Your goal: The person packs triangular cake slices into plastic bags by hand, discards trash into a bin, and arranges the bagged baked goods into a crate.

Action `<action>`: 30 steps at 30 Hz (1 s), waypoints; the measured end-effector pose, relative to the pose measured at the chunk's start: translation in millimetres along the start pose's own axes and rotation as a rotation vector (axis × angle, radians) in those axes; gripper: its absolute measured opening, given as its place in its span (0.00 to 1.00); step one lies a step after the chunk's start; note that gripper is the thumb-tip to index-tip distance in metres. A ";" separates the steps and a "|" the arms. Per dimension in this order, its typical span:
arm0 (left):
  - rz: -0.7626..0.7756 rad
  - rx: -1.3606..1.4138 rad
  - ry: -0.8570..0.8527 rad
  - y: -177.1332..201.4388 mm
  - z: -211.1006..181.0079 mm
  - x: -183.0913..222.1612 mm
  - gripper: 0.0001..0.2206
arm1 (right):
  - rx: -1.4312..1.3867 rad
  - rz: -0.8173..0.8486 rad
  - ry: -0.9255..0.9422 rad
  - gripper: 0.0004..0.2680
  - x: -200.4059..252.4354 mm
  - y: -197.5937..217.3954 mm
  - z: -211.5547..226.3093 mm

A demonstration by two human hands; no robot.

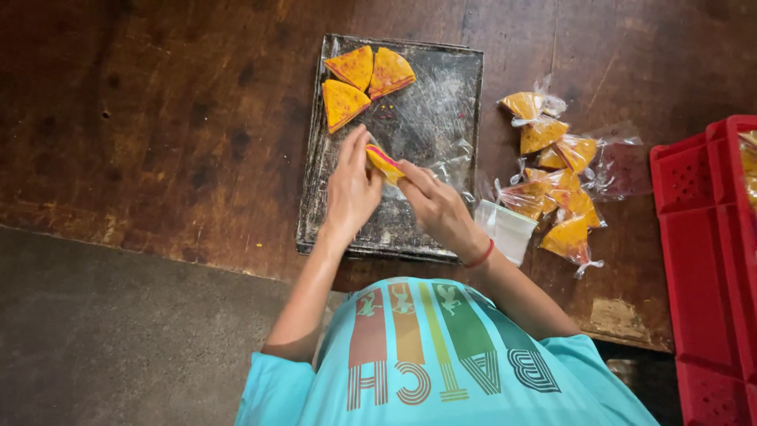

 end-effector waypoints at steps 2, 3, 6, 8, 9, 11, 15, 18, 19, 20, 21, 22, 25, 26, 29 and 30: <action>0.030 -0.050 0.007 1.0 -9.6 -2.5 0.26 | 0.029 -0.004 0.016 0.14 -3.8 2.5 5.0; 0.026 -0.051 0.006 2.9 -13.6 -4.6 0.27 | 0.042 -0.006 0.028 0.14 -6.1 2.4 7.4; 0.081 -0.048 0.036 2.3 -18.4 -7.6 0.29 | 0.053 -0.006 0.019 0.17 -7.6 -0.7 10.0; 0.136 -0.028 0.000 -5.0 -25.0 -7.7 0.32 | 0.079 0.005 0.044 0.17 -9.3 -8.2 8.0; 0.163 -0.014 -0.048 -8.8 -30.9 -5.9 0.34 | 0.088 0.013 0.057 0.17 -10.4 -13.3 5.7; 0.149 -0.006 -0.133 -9.8 -40.9 -3.4 0.34 | 0.015 0.034 0.025 0.16 -19.1 -22.7 -7.9; 0.080 0.226 0.055 -4.0 -27.6 -2.7 0.25 | 0.239 0.095 0.049 0.15 -19.3 -33.0 -28.9; 0.046 0.400 0.169 11.2 -14.5 -4.2 0.21 | 0.025 0.181 0.026 0.07 -15.4 -22.6 -37.2; 0.023 0.425 0.163 19.1 -13.9 -5.5 0.20 | 0.002 0.180 0.025 0.05 -13.8 -13.7 -38.0; 0.028 0.413 0.109 25.3 -17.6 -9.3 0.19 | -0.021 0.180 0.024 0.04 -11.4 -2.0 -38.4; 0.038 0.399 0.054 31.9 -20.4 -13.2 0.18 | -0.047 0.177 0.020 0.03 -8.9 7.2 -36.8; 0.048 0.386 -0.001 36.8 -25.0 -16.7 0.16 | -0.171 0.171 -0.020 0.03 -7.5 16.7 -36.7; 0.093 0.256 -0.069 47.1 -32.3 -26.3 0.13 | -0.415 0.108 -0.099 0.03 -12.4 35.0 -42.3; 0.126 0.170 -0.089 45.6 -32.7 -30.9 0.10 | -0.418 0.063 -0.110 0.03 -17.1 35.9 -46.7; 0.133 -0.004 -0.141 43.0 -35.1 -42.4 0.03 | -0.334 0.086 -0.499 0.03 -21.2 11.7 -83.9; 0.076 -0.003 -0.151 44.7 -40.6 -39.8 0.03 | -0.287 0.123 -0.687 0.04 -16.9 3.7 -100.0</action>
Point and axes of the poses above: each hand's wrist, its own x-axis away from the middle knuckle, its own y-axis out of the back of the hand, z = x × y, the point moved 9 cm from there along -x, towards the middle knuckle, and after that the axes turned 13 degrees about -y, right-handed, at the moved point
